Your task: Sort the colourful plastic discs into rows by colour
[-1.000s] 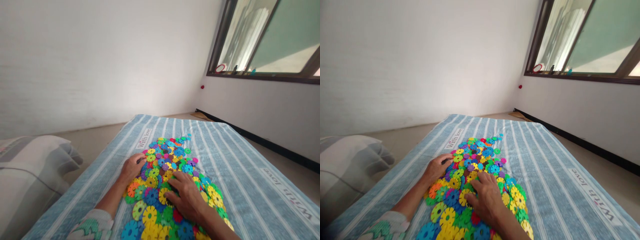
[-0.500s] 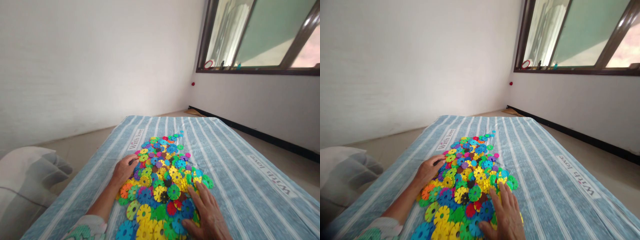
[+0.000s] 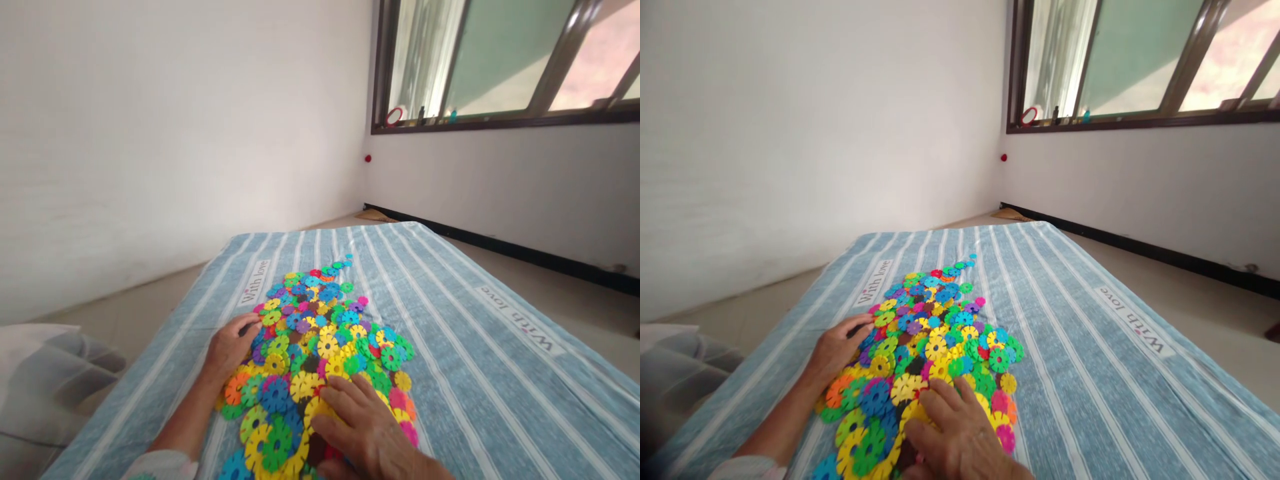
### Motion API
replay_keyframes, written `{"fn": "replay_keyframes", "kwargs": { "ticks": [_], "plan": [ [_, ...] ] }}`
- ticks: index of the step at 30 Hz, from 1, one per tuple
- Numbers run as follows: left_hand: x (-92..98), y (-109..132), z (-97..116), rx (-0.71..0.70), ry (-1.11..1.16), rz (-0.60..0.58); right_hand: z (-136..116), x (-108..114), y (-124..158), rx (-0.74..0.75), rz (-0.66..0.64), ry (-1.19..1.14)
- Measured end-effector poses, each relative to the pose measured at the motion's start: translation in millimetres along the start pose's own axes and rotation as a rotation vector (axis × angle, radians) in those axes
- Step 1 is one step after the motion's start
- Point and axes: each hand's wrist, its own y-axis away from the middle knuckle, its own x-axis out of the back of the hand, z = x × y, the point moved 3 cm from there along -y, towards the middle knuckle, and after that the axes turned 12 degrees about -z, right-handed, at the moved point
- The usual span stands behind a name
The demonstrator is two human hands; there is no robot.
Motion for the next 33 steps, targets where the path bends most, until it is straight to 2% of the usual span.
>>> {"fn": "replay_keyframes", "kwargs": {
  "ticks": [3,7,10,15,21,23,26,29,33],
  "plan": [
    [-1.2,-1.0,-0.8,0.004,0.006,0.004,1.8,12.8,6.5,0.031,0.013,-0.028],
    [-3.1,-0.8,-1.2,0.005,0.015,0.012,13.5,38.2,11.7,-0.112,-0.041,-0.004],
    [-3.9,-0.4,-1.0,0.006,0.015,0.017,29.7,49.1,13.3,-0.221,-0.047,0.04],
    [-3.8,-0.1,-0.6,0.001,0.007,0.013,52.5,50.8,3.7,-0.313,-0.031,0.131],
    [-2.5,0.7,0.6,-0.006,-0.001,0.004,74.3,48.5,-34.9,-0.495,-0.124,0.173],
    [-2.1,0.8,0.8,-0.001,-0.003,0.001,83.9,48.2,-47.4,-0.53,-0.047,0.08],
    [-2.1,0.8,0.2,0.008,-0.003,0.001,100.8,46.8,-55.1,-0.558,0.165,-0.242],
    [-2.8,0.5,-1.4,0.01,0.004,0.007,116.4,43.4,-47.8,-0.577,0.314,-0.585],
    [-4.3,-0.3,-3.5,0.013,0.013,0.008,129.6,43.8,-27.5,-0.615,0.377,-0.781]
  ]
}}
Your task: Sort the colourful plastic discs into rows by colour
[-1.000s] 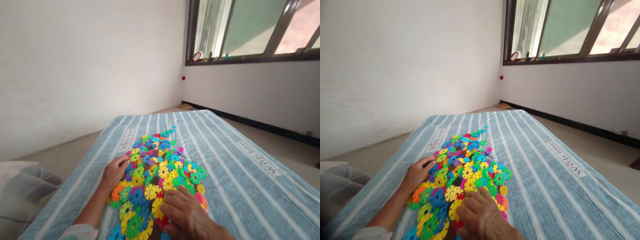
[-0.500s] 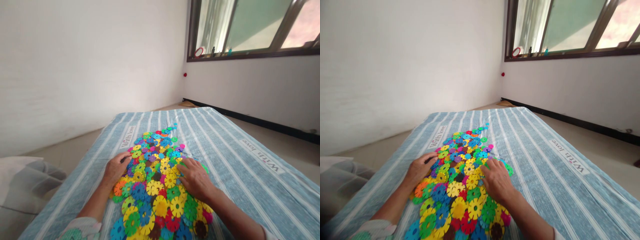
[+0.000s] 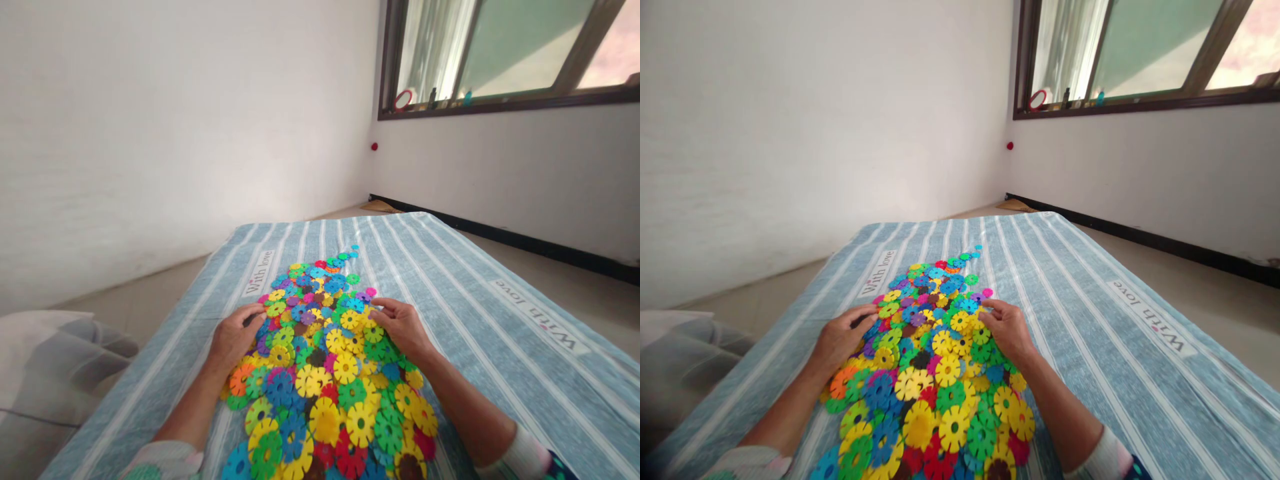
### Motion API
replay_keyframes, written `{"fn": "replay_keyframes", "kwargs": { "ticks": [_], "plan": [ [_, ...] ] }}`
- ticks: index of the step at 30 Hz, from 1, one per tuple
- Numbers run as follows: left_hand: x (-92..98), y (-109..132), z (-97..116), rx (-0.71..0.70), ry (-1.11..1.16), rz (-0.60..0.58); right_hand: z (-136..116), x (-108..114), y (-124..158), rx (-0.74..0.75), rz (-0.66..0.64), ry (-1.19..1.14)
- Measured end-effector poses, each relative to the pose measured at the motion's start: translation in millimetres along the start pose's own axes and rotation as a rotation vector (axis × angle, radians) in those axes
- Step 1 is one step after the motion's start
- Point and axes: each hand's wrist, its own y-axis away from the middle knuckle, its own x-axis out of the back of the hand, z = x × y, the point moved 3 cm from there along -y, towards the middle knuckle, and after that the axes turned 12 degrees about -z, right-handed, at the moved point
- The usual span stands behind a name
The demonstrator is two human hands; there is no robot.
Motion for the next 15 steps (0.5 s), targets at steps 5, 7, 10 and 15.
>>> {"fn": "replay_keyframes", "kwargs": {
  "ticks": [5,7,10,15],
  "plan": [
    [0.2,-1.1,-0.4,0.019,-0.008,-0.014,5.7,17.2,6.8,-0.043,0.035,-0.068],
    [0.9,-1.2,-0.5,0.028,-0.011,-0.025,6.4,20.2,7.5,-0.037,0.052,-0.093],
    [2.0,-1.1,-0.6,0.029,-0.012,-0.031,8.6,21.9,7.3,-0.023,0.059,-0.11],
    [2.1,-2.0,-0.8,0.014,-0.006,-0.04,12.8,28.9,5.9,0.035,0.122,-0.092]
  ]
}}
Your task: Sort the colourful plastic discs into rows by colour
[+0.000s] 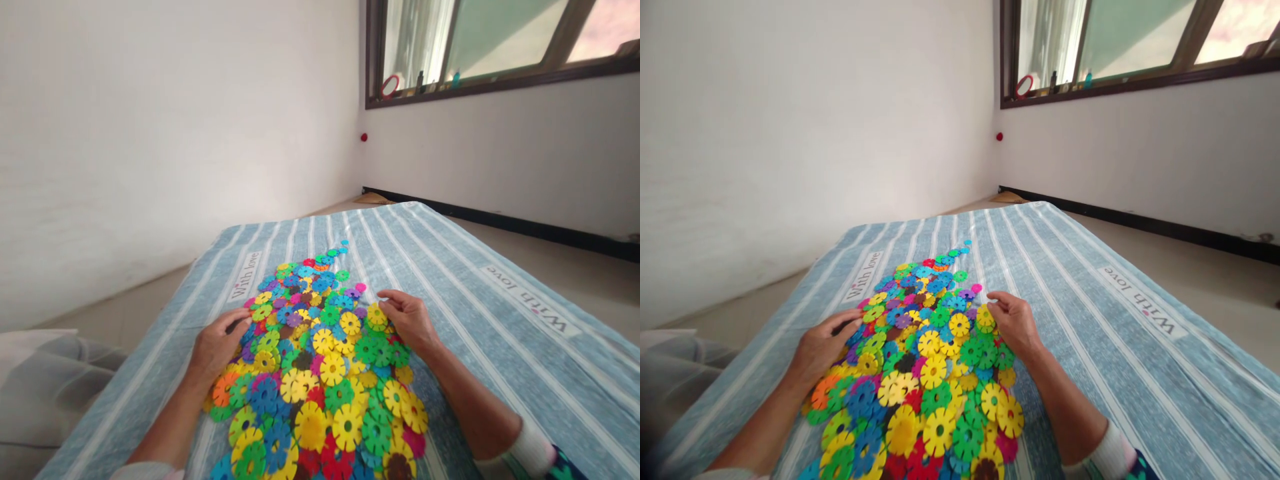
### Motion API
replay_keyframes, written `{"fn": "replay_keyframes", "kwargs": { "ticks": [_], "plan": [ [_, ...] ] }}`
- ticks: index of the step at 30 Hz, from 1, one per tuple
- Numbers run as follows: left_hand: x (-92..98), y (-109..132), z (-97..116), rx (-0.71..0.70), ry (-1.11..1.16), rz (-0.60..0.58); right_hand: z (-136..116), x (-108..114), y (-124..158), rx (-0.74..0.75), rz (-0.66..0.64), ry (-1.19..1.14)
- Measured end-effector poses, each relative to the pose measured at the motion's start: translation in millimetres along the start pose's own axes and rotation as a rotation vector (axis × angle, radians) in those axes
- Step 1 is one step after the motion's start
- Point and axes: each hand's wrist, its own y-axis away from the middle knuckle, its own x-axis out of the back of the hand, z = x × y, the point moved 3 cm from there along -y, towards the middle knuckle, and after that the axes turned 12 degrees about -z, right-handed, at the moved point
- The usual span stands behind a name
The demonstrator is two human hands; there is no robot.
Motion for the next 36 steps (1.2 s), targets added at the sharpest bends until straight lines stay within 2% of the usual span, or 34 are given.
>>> {"fn": "replay_keyframes", "kwargs": {
  "ticks": [6,12,18,20,24,26,28,32,36],
  "plan": [
    [0.6,-2.2,-1.6,-0.009,-0.026,0.008,2.9,13.2,-2.5,0.011,0.075,0.113],
    [0.7,-3.3,-5.8,0.007,-0.009,0.018,0.5,19.3,-1.3,-0.034,0.109,0.061],
    [2.0,-0.4,-1.8,0.006,0.001,0.022,4.6,21.3,-1.0,-0.041,0.08,0.092],
    [2.6,0.3,-1.0,0.01,0.003,0.015,5.9,22.0,-0.6,-0.04,0.085,0.191],
    [2.4,0.0,-1.7,0.003,0.005,0.019,1.9,24.7,3.1,-0.037,0.211,0.616],
    [1.7,0.0,-2.2,-0.001,0.004,0.021,-0.4,23.8,4.7,-0.028,0.234,0.767],
    [1.0,0.5,-2.4,-0.003,0.003,0.022,-1.2,20.2,5.2,0.025,0.187,0.841],
    [0.6,1.6,-1.9,-0.009,0.005,0.023,1.8,8.8,5.0,0.154,0.004,0.935],
    [0.3,1.7,-1.7,-0.015,0.003,0.032,3.9,2.0,6.0,0.139,-0.102,0.999]
  ]
}}
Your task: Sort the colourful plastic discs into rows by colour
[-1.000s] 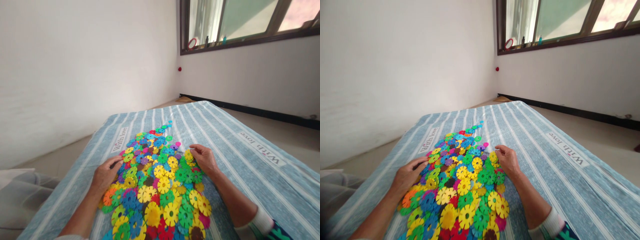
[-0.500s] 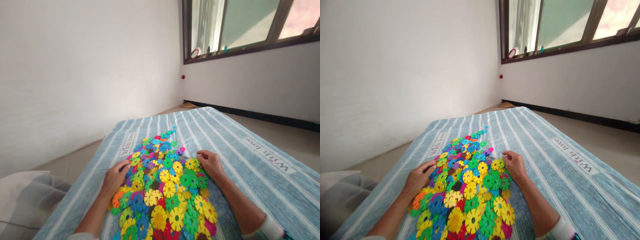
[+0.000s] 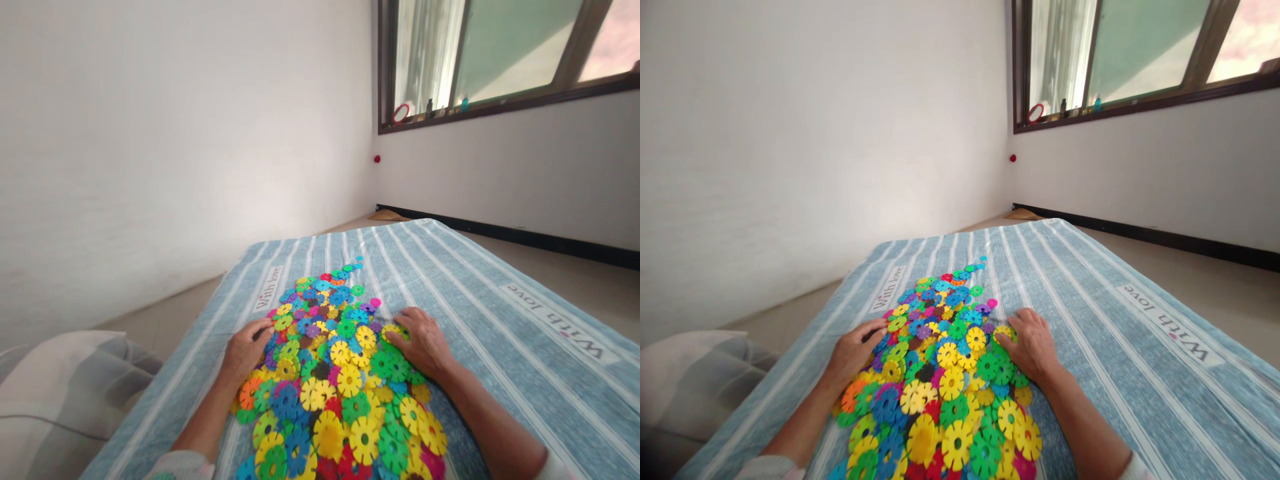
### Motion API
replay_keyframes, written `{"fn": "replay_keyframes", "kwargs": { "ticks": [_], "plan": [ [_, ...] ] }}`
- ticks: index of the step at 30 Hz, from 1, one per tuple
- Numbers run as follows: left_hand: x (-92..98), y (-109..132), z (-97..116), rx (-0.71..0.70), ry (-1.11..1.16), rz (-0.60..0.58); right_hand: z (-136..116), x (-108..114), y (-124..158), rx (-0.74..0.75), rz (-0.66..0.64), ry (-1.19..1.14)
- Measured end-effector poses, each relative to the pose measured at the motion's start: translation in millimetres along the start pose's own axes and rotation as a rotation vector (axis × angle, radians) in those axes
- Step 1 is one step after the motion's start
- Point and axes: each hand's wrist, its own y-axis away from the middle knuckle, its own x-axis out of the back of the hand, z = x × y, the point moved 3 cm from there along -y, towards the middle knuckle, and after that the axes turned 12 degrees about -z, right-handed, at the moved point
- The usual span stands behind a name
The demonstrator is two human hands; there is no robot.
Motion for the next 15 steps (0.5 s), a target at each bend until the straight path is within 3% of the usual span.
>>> {"fn": "replay_keyframes", "kwargs": {
  "ticks": [6,15],
  "plan": [
    [-0.8,1.6,1.3,-0.007,-0.018,0.002,-4.1,1.8,2.2,0.012,-0.052,-0.025],
    [-0.2,2.5,3.8,-0.009,-0.033,0.01,-2.0,0.5,-0.2,0.076,0.018,-0.294]
  ]
}}
